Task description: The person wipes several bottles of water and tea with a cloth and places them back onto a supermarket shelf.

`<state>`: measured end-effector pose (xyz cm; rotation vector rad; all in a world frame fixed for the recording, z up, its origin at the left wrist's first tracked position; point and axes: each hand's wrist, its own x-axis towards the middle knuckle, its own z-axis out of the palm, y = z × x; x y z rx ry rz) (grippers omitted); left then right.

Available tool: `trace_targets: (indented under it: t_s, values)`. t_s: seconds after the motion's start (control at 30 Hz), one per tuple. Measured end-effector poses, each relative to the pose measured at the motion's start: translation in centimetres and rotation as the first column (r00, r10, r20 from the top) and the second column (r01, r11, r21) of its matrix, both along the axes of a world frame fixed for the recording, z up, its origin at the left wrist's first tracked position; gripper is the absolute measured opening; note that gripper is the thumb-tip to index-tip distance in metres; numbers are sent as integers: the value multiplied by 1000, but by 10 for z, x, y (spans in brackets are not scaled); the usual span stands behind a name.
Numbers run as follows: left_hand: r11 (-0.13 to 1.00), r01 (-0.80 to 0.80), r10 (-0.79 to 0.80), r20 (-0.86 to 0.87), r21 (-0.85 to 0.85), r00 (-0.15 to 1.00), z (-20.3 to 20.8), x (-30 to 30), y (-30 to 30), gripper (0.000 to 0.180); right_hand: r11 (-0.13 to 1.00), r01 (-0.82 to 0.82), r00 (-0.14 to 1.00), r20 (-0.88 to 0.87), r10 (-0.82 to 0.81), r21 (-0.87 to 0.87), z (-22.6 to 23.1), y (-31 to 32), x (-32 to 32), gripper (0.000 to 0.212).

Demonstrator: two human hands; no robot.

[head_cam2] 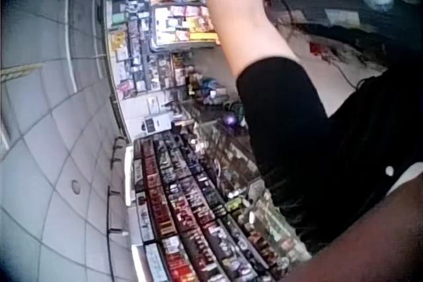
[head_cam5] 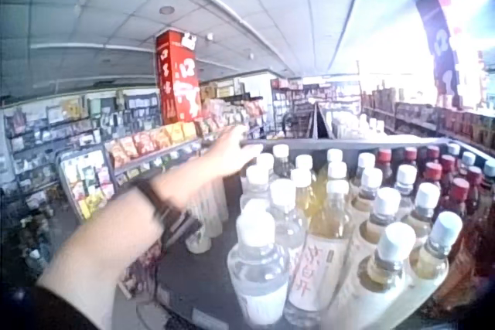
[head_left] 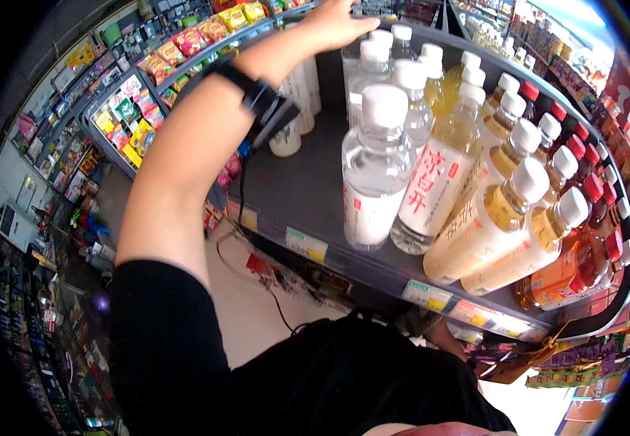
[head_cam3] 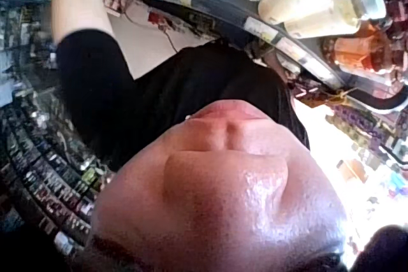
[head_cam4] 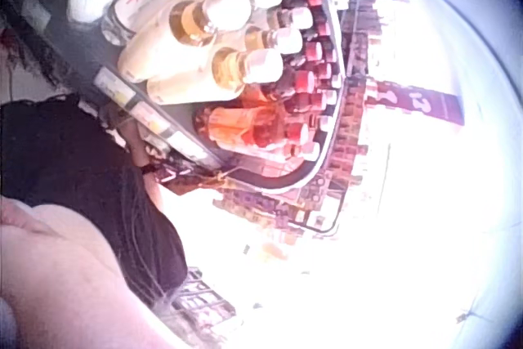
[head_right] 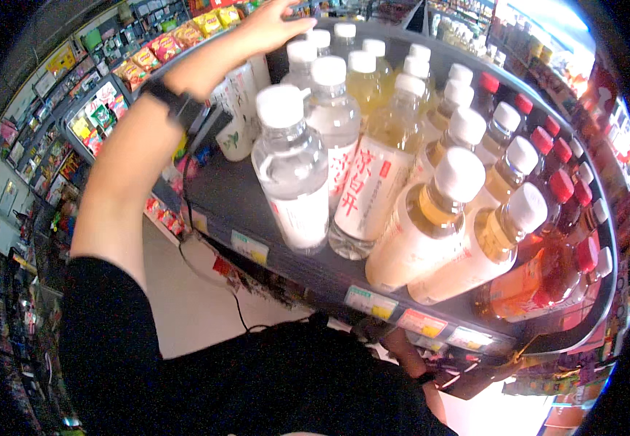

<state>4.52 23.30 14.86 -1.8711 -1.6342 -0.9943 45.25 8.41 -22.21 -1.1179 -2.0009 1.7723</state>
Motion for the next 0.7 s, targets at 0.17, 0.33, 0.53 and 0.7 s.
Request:
trace_targets:
  t_s: [0.17, 0.33, 0.53, 0.7]
  values:
    - [930, -31, -41, -186, -366, 982, -12, -75, 78, 35, 989, 66, 998, -14, -64, 131, 3, -9, -7, 26]
    - [974, -84, -124, -808, -209, 576, -5, -92, 92, 21, 987, 79, 993, -92, -67, 138, 14, -13, -6, 20]
    - [982, -146, 142, -36, -118, 989, 1, -57, 3, 28, 955, 115, 985, -159, -73, 274, -16, -4, -1, 17]
    - [950, -234, 241, 13, -205, 970, 15, 10, -72, 37, 928, 129, 986, -146, -82, 349, -10, -4, 4, 26]
